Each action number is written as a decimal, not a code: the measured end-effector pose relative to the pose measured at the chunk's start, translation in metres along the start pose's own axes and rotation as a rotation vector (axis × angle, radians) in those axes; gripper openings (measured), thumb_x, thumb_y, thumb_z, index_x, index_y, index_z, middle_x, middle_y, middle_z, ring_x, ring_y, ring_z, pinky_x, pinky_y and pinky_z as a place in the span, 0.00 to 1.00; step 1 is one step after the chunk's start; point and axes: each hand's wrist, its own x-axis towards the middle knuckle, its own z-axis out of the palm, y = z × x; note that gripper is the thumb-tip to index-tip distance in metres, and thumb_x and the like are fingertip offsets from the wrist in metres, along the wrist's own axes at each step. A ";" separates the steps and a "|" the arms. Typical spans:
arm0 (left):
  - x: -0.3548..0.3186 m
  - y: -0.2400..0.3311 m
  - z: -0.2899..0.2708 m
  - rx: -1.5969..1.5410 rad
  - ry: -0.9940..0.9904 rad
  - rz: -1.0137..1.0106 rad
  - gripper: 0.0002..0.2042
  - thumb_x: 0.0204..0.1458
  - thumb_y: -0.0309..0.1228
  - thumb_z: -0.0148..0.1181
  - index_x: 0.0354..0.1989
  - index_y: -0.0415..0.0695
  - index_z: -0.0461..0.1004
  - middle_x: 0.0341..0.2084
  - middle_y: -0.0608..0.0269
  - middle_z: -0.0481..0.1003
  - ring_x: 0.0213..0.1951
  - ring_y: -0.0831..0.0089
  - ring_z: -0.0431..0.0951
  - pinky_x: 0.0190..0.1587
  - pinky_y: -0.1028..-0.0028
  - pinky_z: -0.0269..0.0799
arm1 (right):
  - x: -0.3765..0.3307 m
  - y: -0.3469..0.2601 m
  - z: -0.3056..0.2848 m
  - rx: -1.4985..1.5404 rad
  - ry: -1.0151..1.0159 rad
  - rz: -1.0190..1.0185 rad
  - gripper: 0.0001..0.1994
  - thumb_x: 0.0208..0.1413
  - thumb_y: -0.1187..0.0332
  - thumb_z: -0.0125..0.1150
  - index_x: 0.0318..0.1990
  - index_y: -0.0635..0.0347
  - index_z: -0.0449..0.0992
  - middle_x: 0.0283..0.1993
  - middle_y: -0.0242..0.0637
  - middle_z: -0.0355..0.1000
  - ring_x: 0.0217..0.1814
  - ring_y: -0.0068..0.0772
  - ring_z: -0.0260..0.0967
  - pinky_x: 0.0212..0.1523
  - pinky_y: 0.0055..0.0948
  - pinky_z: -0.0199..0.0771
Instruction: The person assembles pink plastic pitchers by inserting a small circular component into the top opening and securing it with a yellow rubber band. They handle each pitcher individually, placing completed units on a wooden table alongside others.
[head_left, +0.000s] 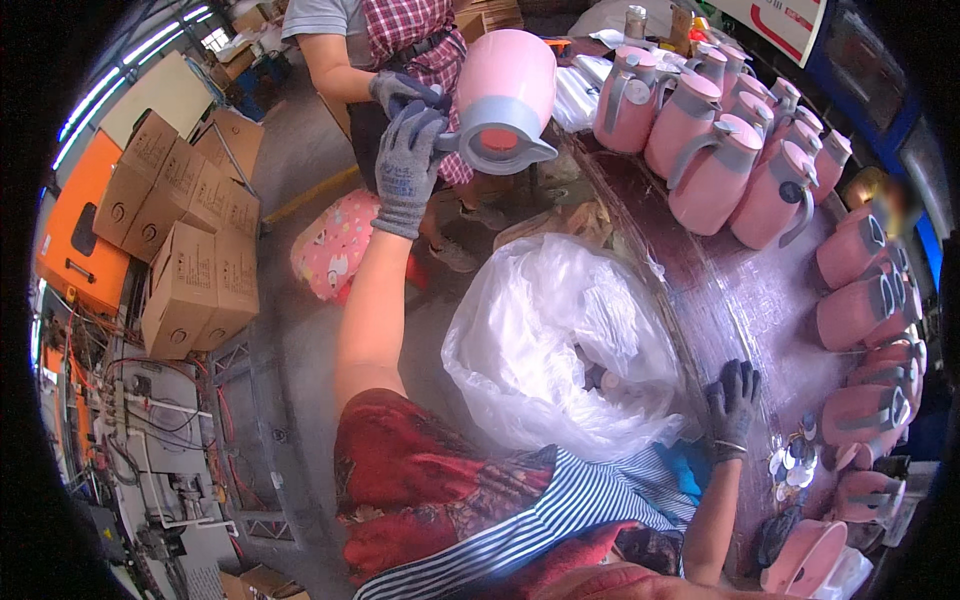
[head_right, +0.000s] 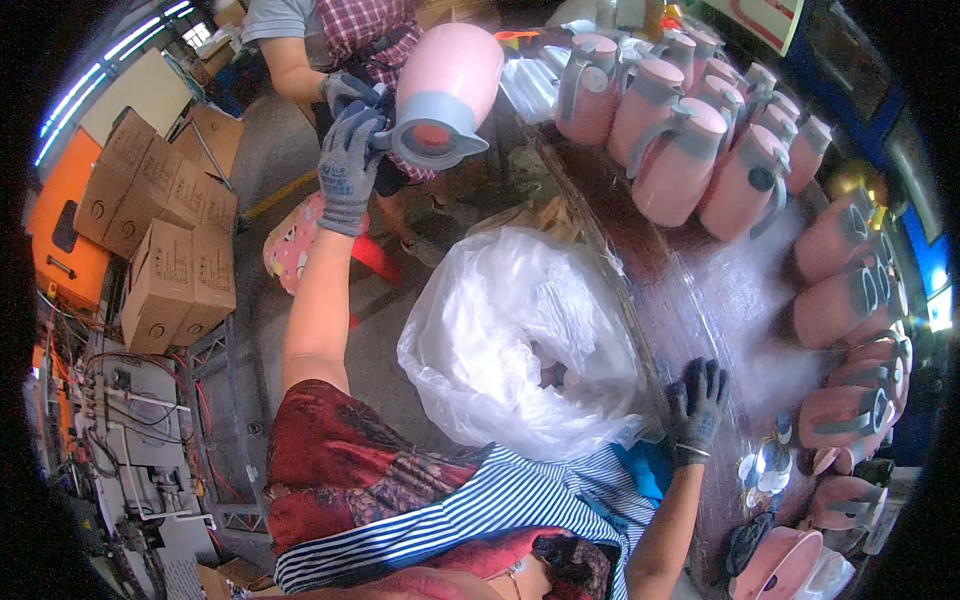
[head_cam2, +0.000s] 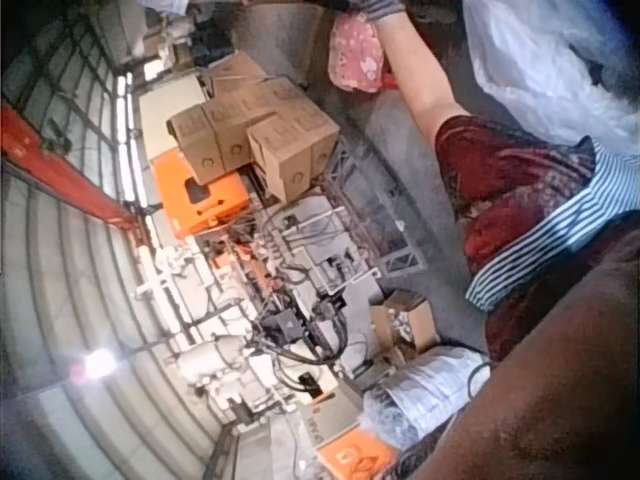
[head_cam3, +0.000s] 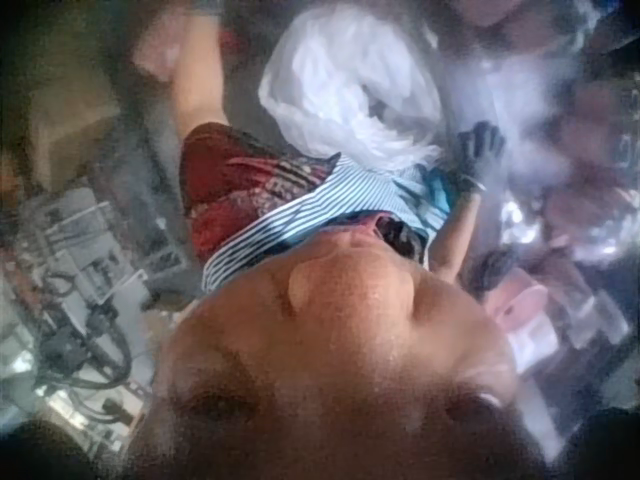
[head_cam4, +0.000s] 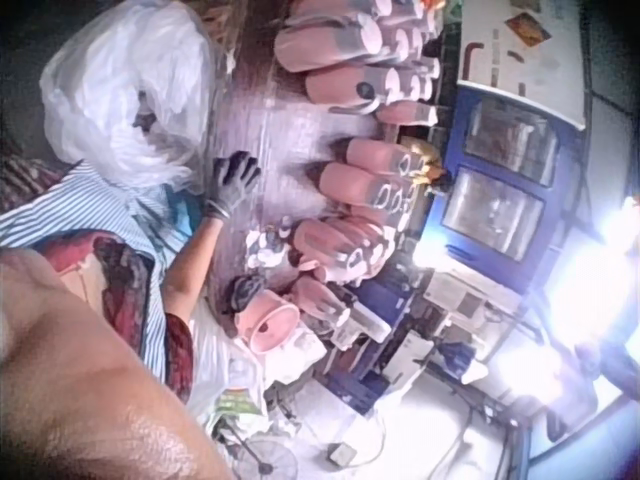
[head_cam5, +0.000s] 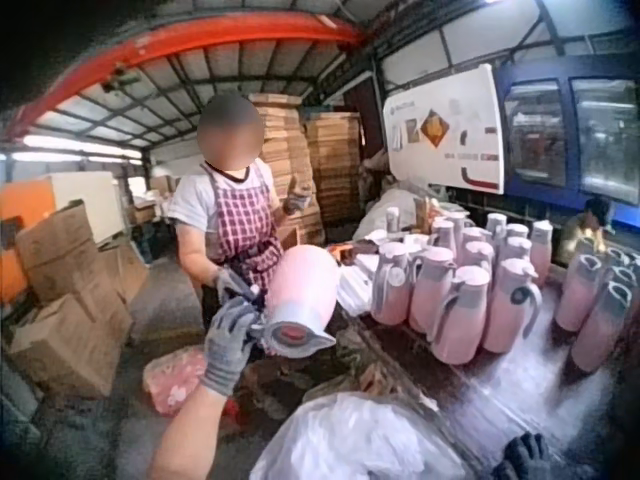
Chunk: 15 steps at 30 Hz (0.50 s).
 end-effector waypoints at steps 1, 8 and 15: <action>-0.001 0.001 0.000 0.009 -0.006 0.001 0.25 0.39 0.26 0.67 0.51 0.51 0.73 0.53 0.62 0.71 0.60 0.59 0.69 0.61 0.59 0.65 | 0.001 -0.003 -0.002 0.002 -0.004 -0.004 0.26 0.58 0.58 0.55 0.64 0.53 0.68 0.71 0.50 0.56 0.75 0.61 0.46 0.73 0.52 0.45; 0.012 0.015 0.004 0.039 0.041 0.003 0.26 0.36 0.24 0.67 0.49 0.51 0.74 0.53 0.62 0.71 0.59 0.57 0.70 0.59 0.59 0.67 | 0.001 0.005 -0.001 0.011 -0.033 0.003 0.27 0.58 0.59 0.55 0.65 0.54 0.68 0.72 0.50 0.55 0.75 0.60 0.46 0.73 0.51 0.44; 0.013 0.023 0.013 0.259 0.082 0.023 0.26 0.34 0.27 0.69 0.48 0.59 0.76 0.50 0.73 0.73 0.54 0.62 0.71 0.55 0.61 0.68 | 0.003 -0.001 -0.003 -0.009 -0.025 0.005 0.27 0.58 0.58 0.55 0.65 0.54 0.67 0.72 0.50 0.55 0.75 0.61 0.46 0.73 0.52 0.45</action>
